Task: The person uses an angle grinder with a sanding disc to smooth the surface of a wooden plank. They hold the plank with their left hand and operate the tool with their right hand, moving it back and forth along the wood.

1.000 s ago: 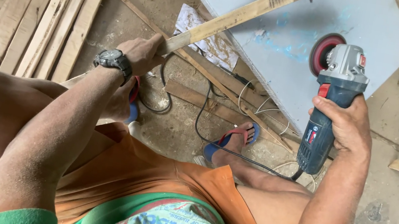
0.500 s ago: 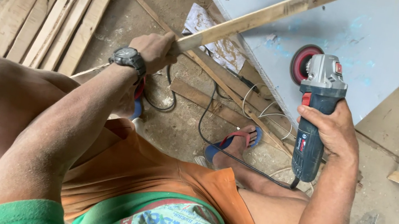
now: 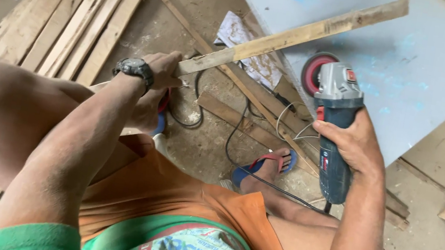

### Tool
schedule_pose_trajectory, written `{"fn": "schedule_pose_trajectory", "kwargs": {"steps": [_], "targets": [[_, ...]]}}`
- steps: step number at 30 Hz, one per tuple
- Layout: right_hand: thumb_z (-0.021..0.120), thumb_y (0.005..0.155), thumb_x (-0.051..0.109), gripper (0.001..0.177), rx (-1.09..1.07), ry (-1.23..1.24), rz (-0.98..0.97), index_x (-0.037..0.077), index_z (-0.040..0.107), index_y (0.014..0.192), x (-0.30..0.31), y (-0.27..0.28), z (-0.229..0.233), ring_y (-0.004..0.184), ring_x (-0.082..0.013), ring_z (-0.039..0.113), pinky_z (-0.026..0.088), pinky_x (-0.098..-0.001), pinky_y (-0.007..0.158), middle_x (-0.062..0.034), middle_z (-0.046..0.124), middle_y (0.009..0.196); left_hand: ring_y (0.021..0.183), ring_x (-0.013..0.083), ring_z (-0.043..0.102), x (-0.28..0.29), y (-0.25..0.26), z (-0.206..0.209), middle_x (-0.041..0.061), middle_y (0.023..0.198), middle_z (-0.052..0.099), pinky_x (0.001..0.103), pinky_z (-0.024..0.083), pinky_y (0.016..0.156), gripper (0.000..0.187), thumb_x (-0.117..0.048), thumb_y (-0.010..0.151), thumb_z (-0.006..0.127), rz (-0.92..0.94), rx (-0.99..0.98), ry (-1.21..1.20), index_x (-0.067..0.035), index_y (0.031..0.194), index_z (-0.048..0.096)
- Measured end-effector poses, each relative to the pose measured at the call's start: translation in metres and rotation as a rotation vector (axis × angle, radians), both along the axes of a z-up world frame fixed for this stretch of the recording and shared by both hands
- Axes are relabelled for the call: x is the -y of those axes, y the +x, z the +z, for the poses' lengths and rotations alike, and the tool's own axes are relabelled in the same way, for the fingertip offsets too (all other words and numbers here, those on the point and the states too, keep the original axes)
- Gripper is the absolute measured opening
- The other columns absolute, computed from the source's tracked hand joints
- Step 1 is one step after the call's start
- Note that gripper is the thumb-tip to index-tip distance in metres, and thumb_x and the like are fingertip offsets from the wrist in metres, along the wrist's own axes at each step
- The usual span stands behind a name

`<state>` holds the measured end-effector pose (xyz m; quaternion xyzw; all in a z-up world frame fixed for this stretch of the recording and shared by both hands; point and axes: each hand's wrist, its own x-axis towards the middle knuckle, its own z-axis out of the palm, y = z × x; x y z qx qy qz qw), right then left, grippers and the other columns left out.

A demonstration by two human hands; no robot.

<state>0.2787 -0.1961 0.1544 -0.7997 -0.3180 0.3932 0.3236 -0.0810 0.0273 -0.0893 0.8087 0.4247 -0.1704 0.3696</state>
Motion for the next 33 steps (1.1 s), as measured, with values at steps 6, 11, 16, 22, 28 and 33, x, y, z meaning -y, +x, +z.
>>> {"fn": "schedule_pose_trajectory", "kwargs": {"steps": [6, 11, 16, 22, 28, 33], "targets": [[0.092, 0.072, 0.008, 0.055, 0.029, 0.047, -0.051, -0.001, 0.056, 0.112, 0.000, 0.007, 0.008, 0.072, -0.0213, 0.071, 0.060, -0.0332, 0.063, -0.0114, 0.065, 0.085, 0.109, 0.0373, 0.070, -0.021, 0.004, 0.028, 0.007, 0.112, 0.072, 0.052, 0.056, 0.087, 0.045, -0.042, 0.082, 0.070, -0.026, -0.001, 0.009, -0.024, 0.118, 0.050], [0.090, 0.077, 0.009, 0.049, 0.020, 0.075, -0.132, 0.000, 0.055, 0.110, 0.007, 0.008, 0.024, 0.069, -0.0231, 0.071, 0.060, -0.0348, 0.061, -0.0137, 0.065, 0.083, 0.105, 0.0378, 0.072, -0.030, 0.010, 0.081, 0.012, 0.107, 0.074, 0.053, 0.058, 0.086, 0.046, -0.041, 0.086, 0.069, -0.079, -0.101, 0.131, -0.026, 0.125, 0.051], [0.092, 0.077, 0.009, 0.051, 0.033, 0.124, -0.180, -0.001, 0.057, 0.113, 0.017, 0.023, 0.012, 0.072, -0.0213, 0.072, 0.061, -0.0351, 0.062, -0.0129, 0.066, 0.086, 0.106, 0.0361, 0.074, -0.023, 0.009, 0.078, 0.010, 0.107, 0.075, 0.050, 0.059, 0.084, 0.048, -0.041, 0.085, 0.068, -0.120, -0.194, 0.160, -0.025, 0.128, 0.055], [0.093, 0.076, 0.008, 0.052, 0.019, 0.103, -0.103, -0.002, 0.056, 0.111, 0.020, 0.007, 0.009, 0.072, -0.0237, 0.071, 0.061, -0.0384, 0.063, -0.0157, 0.066, 0.086, 0.113, 0.0349, 0.071, 0.001, 0.025, 0.103, 0.009, 0.118, 0.075, 0.051, 0.058, 0.088, 0.048, -0.040, 0.086, 0.066, -0.118, -0.159, 0.121, -0.023, 0.130, 0.058], [0.092, 0.072, 0.009, 0.050, 0.053, 0.026, -0.024, -0.002, 0.058, 0.108, 0.012, 0.003, 0.010, 0.070, -0.0211, 0.068, 0.057, -0.0349, 0.057, -0.0127, 0.063, 0.082, 0.110, 0.0302, 0.073, 0.008, 0.050, 0.100, 0.003, 0.112, 0.076, 0.049, 0.059, 0.085, 0.044, -0.050, 0.090, 0.055, -0.099, -0.110, 0.120, -0.024, 0.126, 0.060], [0.091, 0.075, 0.009, 0.047, 0.049, 0.075, -0.130, -0.001, 0.057, 0.107, 0.019, 0.019, 0.013, 0.067, -0.0248, 0.070, 0.059, -0.0371, 0.057, -0.0150, 0.064, 0.080, 0.114, 0.0310, 0.072, -0.002, 0.024, 0.111, 0.004, 0.113, 0.077, 0.049, 0.059, 0.086, 0.044, -0.044, 0.084, 0.069, -0.158, -0.240, 0.073, -0.027, 0.124, 0.066]]}}
